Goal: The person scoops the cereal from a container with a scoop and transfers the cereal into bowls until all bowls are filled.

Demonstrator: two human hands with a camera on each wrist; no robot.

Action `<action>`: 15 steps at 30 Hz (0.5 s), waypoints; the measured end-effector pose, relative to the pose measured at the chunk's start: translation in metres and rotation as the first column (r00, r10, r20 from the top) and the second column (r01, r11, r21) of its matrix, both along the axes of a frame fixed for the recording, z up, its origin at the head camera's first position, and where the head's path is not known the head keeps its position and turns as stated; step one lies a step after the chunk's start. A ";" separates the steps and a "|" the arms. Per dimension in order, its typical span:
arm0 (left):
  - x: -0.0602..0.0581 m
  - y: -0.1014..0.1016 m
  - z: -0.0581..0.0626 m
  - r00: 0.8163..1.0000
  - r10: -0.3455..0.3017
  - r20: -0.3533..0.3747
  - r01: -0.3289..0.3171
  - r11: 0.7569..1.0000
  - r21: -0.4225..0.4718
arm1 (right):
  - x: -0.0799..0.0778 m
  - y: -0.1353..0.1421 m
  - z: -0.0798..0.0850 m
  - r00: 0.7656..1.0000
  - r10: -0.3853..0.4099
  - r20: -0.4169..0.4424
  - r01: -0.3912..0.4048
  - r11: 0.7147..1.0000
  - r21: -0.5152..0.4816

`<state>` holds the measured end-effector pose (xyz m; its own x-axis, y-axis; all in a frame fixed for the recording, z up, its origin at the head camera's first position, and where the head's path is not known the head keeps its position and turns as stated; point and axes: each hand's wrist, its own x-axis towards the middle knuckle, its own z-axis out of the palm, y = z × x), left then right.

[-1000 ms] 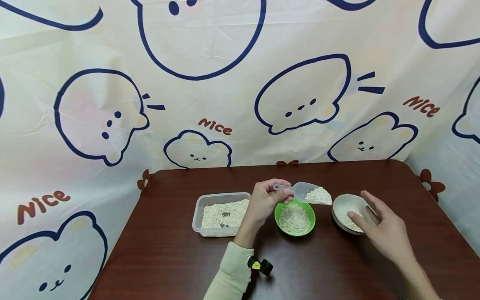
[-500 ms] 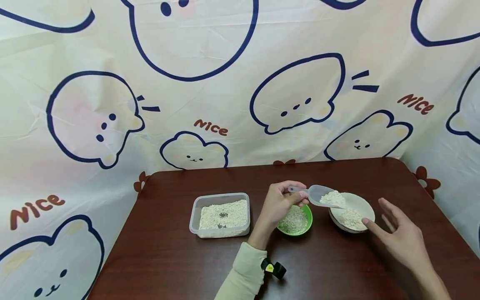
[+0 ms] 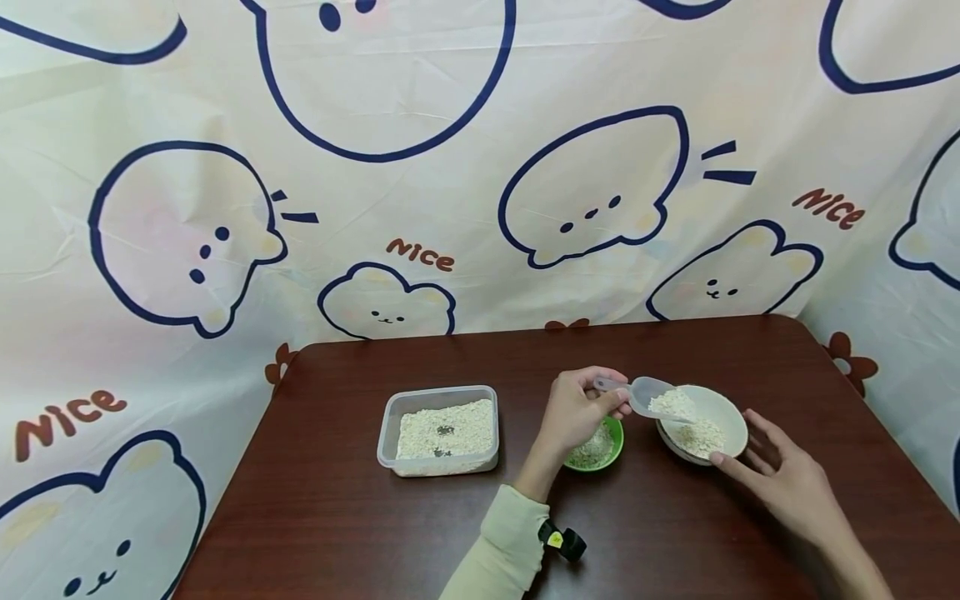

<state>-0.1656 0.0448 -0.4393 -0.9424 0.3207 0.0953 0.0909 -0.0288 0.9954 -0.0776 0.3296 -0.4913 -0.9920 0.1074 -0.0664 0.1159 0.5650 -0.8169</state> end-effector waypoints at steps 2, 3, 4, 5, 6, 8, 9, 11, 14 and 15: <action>0.001 0.004 0.000 1.000 0.008 -0.012 -0.008 0.999 -0.039 | 0.000 -0.001 0.001 0.999 0.009 0.032 -0.010 1.000 0.021; 0.001 0.006 0.001 1.000 0.010 -0.021 -0.012 0.998 -0.068 | -0.001 -0.001 0.002 0.999 0.013 0.049 -0.014 0.999 0.031; 0.001 0.008 0.001 1.000 0.011 -0.028 -0.014 0.995 -0.096 | -0.001 -0.002 0.002 0.998 0.015 0.064 -0.018 0.999 0.042; 0.001 0.010 0.002 0.999 0.007 -0.041 -0.012 0.993 -0.121 | -0.001 -0.002 0.003 0.997 0.018 0.078 -0.022 0.999 0.047; 0.001 0.012 0.003 0.998 0.004 -0.057 -0.013 0.988 -0.155 | -0.002 -0.003 0.004 0.996 0.021 0.089 -0.026 0.998 0.051; 0.001 0.016 0.005 0.996 -0.008 -0.085 -0.011 0.976 -0.218 | -0.002 -0.003 0.005 0.994 0.023 0.104 -0.029 0.998 0.049; 0.001 0.017 0.007 0.995 -0.015 -0.097 -0.010 0.969 -0.247 | -0.002 -0.003 0.005 0.994 0.021 0.107 -0.026 0.998 0.051; 0.001 0.019 0.010 0.993 -0.031 -0.118 -0.006 0.955 -0.296 | -0.002 -0.003 0.005 0.994 0.017 0.110 -0.023 0.998 0.052; 0.000 0.020 0.016 0.989 -0.051 -0.138 -0.003 0.931 -0.364 | -0.002 -0.003 0.005 0.994 0.013 0.111 -0.018 0.999 0.050; 0.000 0.020 0.018 0.988 -0.057 -0.146 -0.003 0.924 -0.383 | -0.002 -0.003 0.005 0.994 0.012 0.112 -0.018 0.999 0.050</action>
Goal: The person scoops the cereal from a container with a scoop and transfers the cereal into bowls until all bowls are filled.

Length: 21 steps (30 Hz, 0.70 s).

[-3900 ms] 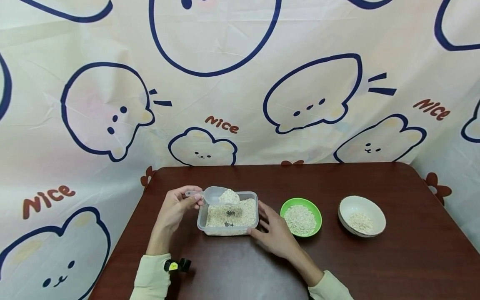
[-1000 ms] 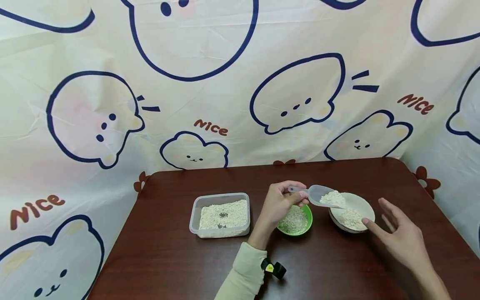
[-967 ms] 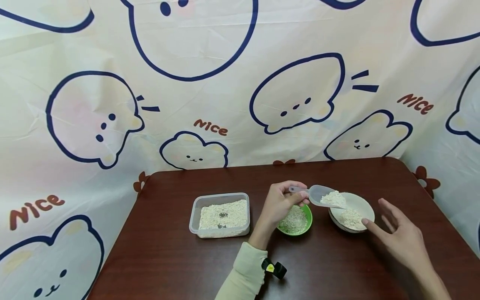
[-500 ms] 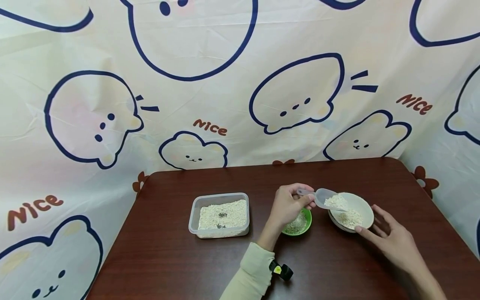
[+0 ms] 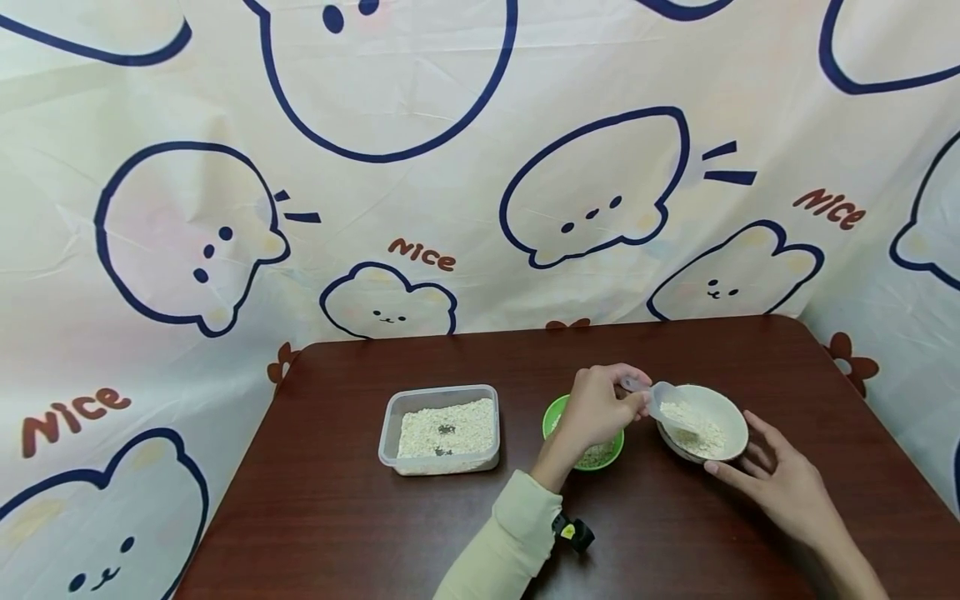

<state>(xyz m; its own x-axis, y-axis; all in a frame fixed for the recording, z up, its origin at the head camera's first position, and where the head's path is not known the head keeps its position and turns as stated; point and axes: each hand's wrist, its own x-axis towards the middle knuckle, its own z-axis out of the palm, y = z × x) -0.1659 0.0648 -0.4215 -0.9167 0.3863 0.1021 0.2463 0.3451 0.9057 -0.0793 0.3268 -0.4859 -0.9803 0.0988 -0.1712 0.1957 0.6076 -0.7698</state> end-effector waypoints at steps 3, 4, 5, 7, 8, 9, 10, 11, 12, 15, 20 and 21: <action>-0.001 -0.001 0.007 1.000 -0.016 -0.021 0.015 0.999 -0.045 | 0.000 0.000 0.000 1.000 -0.001 -0.004 0.001 1.000 -0.006; -0.002 -0.002 0.010 0.999 -0.023 -0.026 0.021 0.998 -0.053 | 0.000 0.000 -0.001 1.000 -0.001 -0.004 0.001 1.000 -0.006; -0.002 -0.003 0.012 0.999 -0.027 -0.031 0.025 0.998 -0.059 | 0.000 0.001 -0.001 1.000 -0.001 -0.006 0.001 1.000 -0.008; -0.001 -0.004 0.017 0.999 -0.035 -0.041 0.032 0.997 -0.074 | 0.000 0.001 -0.002 1.000 -0.002 -0.008 0.002 1.000 -0.010; -0.001 -0.005 0.019 0.998 -0.038 -0.046 0.035 0.996 -0.078 | 0.000 0.001 -0.002 1.000 -0.003 -0.008 0.003 1.000 -0.011; -0.001 -0.005 0.021 0.998 -0.042 -0.054 0.038 0.996 -0.083 | 0.000 0.002 -0.003 1.000 -0.003 -0.008 0.003 1.000 -0.010; 0.000 -0.005 0.022 0.997 -0.045 -0.062 0.040 0.995 -0.087 | 0.000 0.002 -0.003 1.000 -0.004 -0.006 0.004 1.000 -0.010; 0.000 -0.005 0.024 0.997 -0.048 -0.068 0.042 0.995 -0.090 | 0.000 0.002 -0.003 1.000 -0.005 -0.007 0.005 1.000 -0.009; 0.000 -0.006 0.025 0.996 -0.051 -0.075 0.043 0.994 -0.096 | 0.000 0.002 -0.003 1.000 -0.006 -0.007 0.006 1.000 -0.006; 0.001 -0.006 0.027 0.996 -0.052 -0.079 0.044 0.994 -0.101 | -0.001 0.002 -0.003 1.000 -0.006 -0.006 0.006 1.000 0.003; 0.003 -0.006 0.031 0.996 -0.049 -0.076 0.041 0.994 -0.105 | -0.001 0.001 -0.003 1.000 -0.006 -0.006 0.006 1.000 0.008; 0.003 -0.006 0.031 0.996 -0.050 -0.078 0.042 0.994 -0.103 | -0.001 0.001 -0.003 1.000 -0.006 -0.006 0.006 1.000 0.008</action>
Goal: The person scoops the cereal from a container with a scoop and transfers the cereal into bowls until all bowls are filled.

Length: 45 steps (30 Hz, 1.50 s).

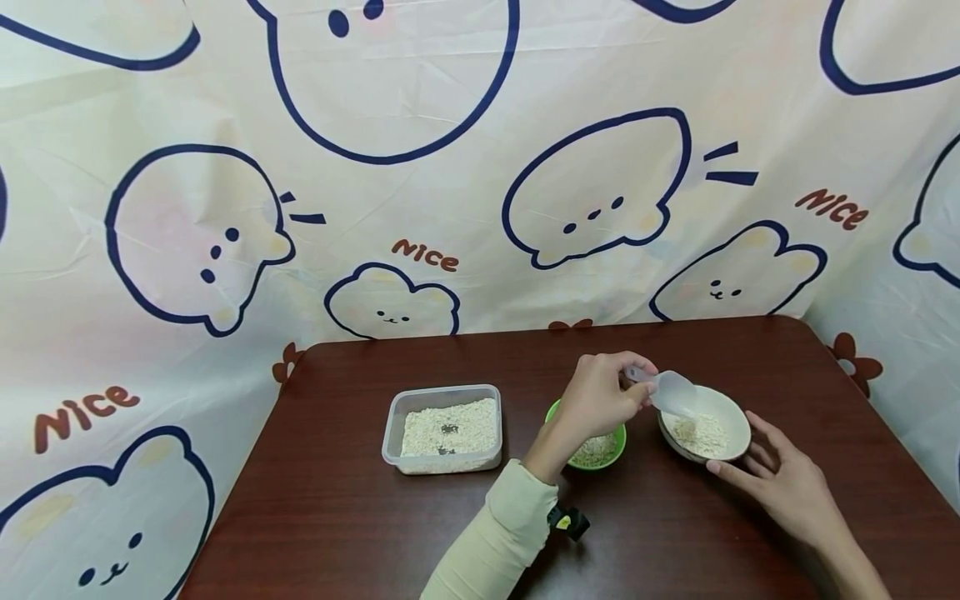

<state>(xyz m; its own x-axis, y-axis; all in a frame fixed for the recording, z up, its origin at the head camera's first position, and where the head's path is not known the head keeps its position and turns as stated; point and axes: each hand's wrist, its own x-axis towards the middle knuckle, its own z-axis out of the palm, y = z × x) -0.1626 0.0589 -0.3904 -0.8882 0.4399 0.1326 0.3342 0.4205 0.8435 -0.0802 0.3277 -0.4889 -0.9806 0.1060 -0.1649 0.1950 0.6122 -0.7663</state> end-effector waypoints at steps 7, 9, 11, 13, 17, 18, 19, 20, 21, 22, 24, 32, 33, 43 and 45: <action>0.000 -0.003 -0.001 1.000 -0.011 -0.010 0.011 0.999 0.034 | 0.001 0.000 -0.001 1.000 0.000 -0.008 0.000 1.000 0.004; 0.000 -0.004 -0.002 1.000 -0.012 -0.006 0.012 0.999 0.046 | 0.001 0.000 -0.001 1.000 0.002 -0.011 -0.002 1.000 -0.002; 0.000 -0.005 -0.003 1.000 -0.011 -0.002 0.011 0.998 0.054 | 0.001 0.000 -0.001 1.000 0.003 -0.016 -0.003 1.000 -0.004; 0.000 -0.006 -0.004 1.000 -0.011 -0.003 0.012 0.998 0.059 | 0.001 0.000 -0.002 1.000 0.001 -0.018 -0.001 1.000 0.000; 0.001 -0.007 -0.006 1.000 -0.005 -0.007 0.005 0.997 0.074 | 0.001 0.000 -0.002 1.000 0.004 -0.016 -0.004 1.000 0.005; 0.001 -0.007 -0.007 1.000 -0.001 -0.005 0.002 0.997 0.081 | 0.001 0.000 -0.002 1.000 0.005 -0.019 -0.005 1.000 0.008; 0.001 -0.008 -0.008 1.000 0.001 0.002 -0.002 0.996 0.089 | 0.001 0.001 -0.001 1.000 0.008 -0.023 -0.008 1.000 0.002; 0.001 -0.008 -0.008 1.000 0.002 0.012 -0.003 0.995 0.101 | 0.002 0.001 -0.001 0.999 0.008 -0.031 -0.008 1.000 -0.001; 0.001 -0.009 -0.009 1.000 0.002 0.021 -0.004 0.993 0.115 | 0.003 0.002 -0.001 0.999 0.006 -0.044 -0.006 1.000 -0.001; 0.001 -0.010 -0.010 1.000 0.001 0.027 -0.004 0.992 0.128 | 0.003 0.002 -0.001 0.998 0.001 -0.062 -0.001 1.000 -0.002; -0.001 -0.013 -0.012 0.999 0.001 0.037 -0.007 0.988 0.152 | 0.005 0.002 0.001 0.995 -0.011 -0.100 0.011 1.000 -0.006; -0.004 -0.040 -0.017 0.999 0.026 0.022 -0.031 0.963 0.267 | 0.004 -0.009 0.021 0.973 -0.047 -0.226 0.070 0.993 0.097; -0.003 -0.045 -0.018 0.999 0.033 0.026 -0.038 0.958 0.284 | 0.004 -0.011 0.024 0.969 -0.045 -0.244 0.071 0.992 0.100; 0.001 -0.096 -0.022 0.993 0.107 0.052 -0.118 0.924 0.363 | -0.007 -0.052 0.051 0.937 0.035 -0.347 -0.011 0.997 0.071; 0.001 -0.108 -0.022 0.992 0.114 0.061 -0.129 0.917 0.379 | -0.010 -0.062 0.053 0.936 0.060 -0.347 -0.043 0.997 0.057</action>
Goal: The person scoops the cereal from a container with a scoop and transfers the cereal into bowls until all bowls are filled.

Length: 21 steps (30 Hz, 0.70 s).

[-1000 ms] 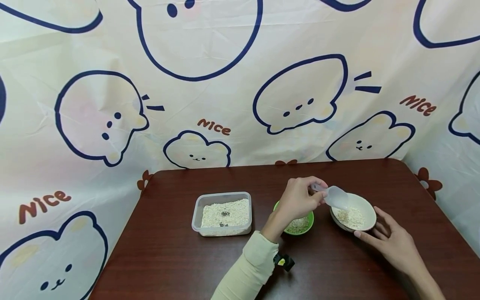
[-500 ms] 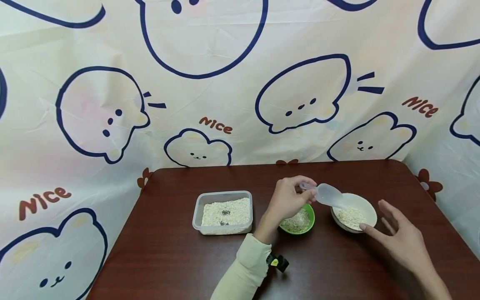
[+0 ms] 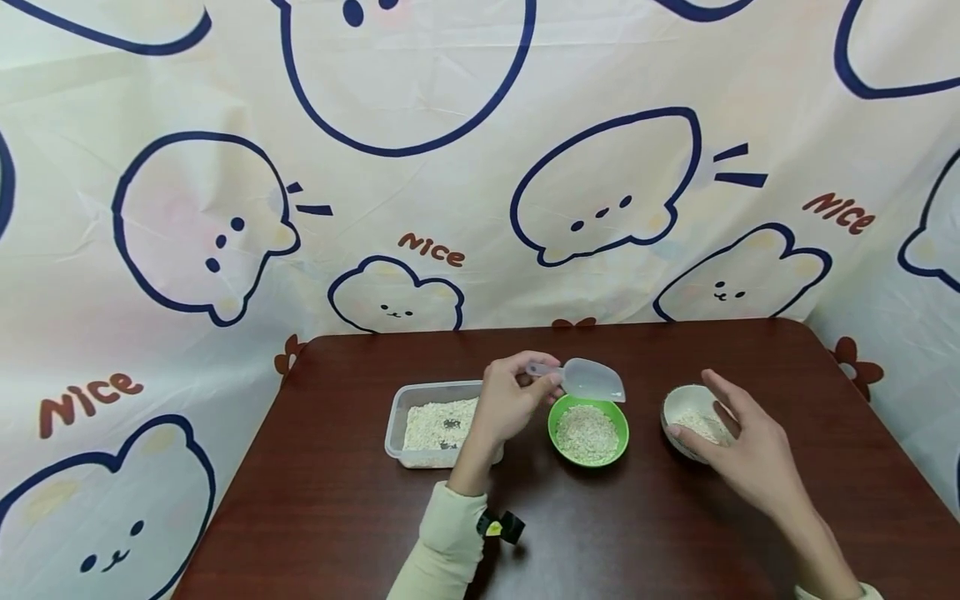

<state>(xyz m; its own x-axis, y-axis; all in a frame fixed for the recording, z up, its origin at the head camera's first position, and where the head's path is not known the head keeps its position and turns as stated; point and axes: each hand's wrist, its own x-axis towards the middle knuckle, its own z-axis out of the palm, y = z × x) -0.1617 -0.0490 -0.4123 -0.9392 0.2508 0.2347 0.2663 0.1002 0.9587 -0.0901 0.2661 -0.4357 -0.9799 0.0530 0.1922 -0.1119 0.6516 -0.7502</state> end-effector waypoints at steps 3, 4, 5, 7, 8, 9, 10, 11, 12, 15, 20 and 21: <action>0.000 -0.019 0.001 0.999 0.030 0.017 -0.030 0.999 0.013 | -0.004 -0.014 0.001 0.999 0.052 -0.006 -0.052 0.998 -0.027; 0.000 -0.026 0.001 0.999 0.041 0.023 -0.041 0.999 0.021 | -0.005 -0.018 0.002 0.998 0.066 -0.004 -0.066 0.997 -0.034; 0.000 -0.032 0.002 0.999 0.047 0.027 -0.048 0.998 0.031 | -0.007 -0.023 0.002 0.997 0.079 -0.006 -0.080 0.996 -0.038; 0.000 -0.044 0.002 0.998 0.061 0.033 -0.063 0.997 0.048 | -0.010 -0.031 0.001 0.994 0.106 -0.019 -0.106 0.994 -0.039; 0.000 -0.050 0.002 0.997 0.069 0.037 -0.071 0.996 0.055 | -0.012 -0.036 0.001 0.992 0.120 -0.026 -0.121 0.992 -0.038; 0.000 -0.056 0.002 0.996 0.076 0.039 -0.079 0.995 0.061 | -0.013 -0.040 0.000 0.991 0.131 -0.031 -0.132 0.991 -0.035; 0.001 -0.062 0.002 0.996 0.083 0.039 -0.086 0.994 0.065 | -0.014 -0.044 0.000 0.989 0.142 -0.032 -0.143 0.989 -0.032; 0.001 -0.068 0.002 0.995 0.091 0.043 -0.094 0.993 0.069 | -0.015 -0.049 0.000 0.988 0.153 -0.033 -0.154 0.988 -0.030; 0.001 -0.073 0.002 0.994 0.102 0.048 -0.105 0.992 0.070 | -0.016 -0.053 -0.001 0.986 0.163 -0.028 -0.164 0.986 -0.034; 0.002 -0.089 0.002 0.988 0.136 0.070 -0.140 0.988 0.066 | -0.017 -0.065 -0.001 0.981 0.195 -0.007 -0.195 0.979 -0.057; 0.004 -0.110 0.000 0.978 0.185 0.092 -0.189 0.981 0.041 | -0.017 -0.081 -0.004 0.971 0.237 0.001 -0.236 0.965 -0.114; 0.004 -0.115 -0.001 0.977 0.194 0.090 -0.198 0.980 0.037 | -0.017 -0.085 -0.005 0.970 0.245 -0.004 -0.243 0.962 -0.121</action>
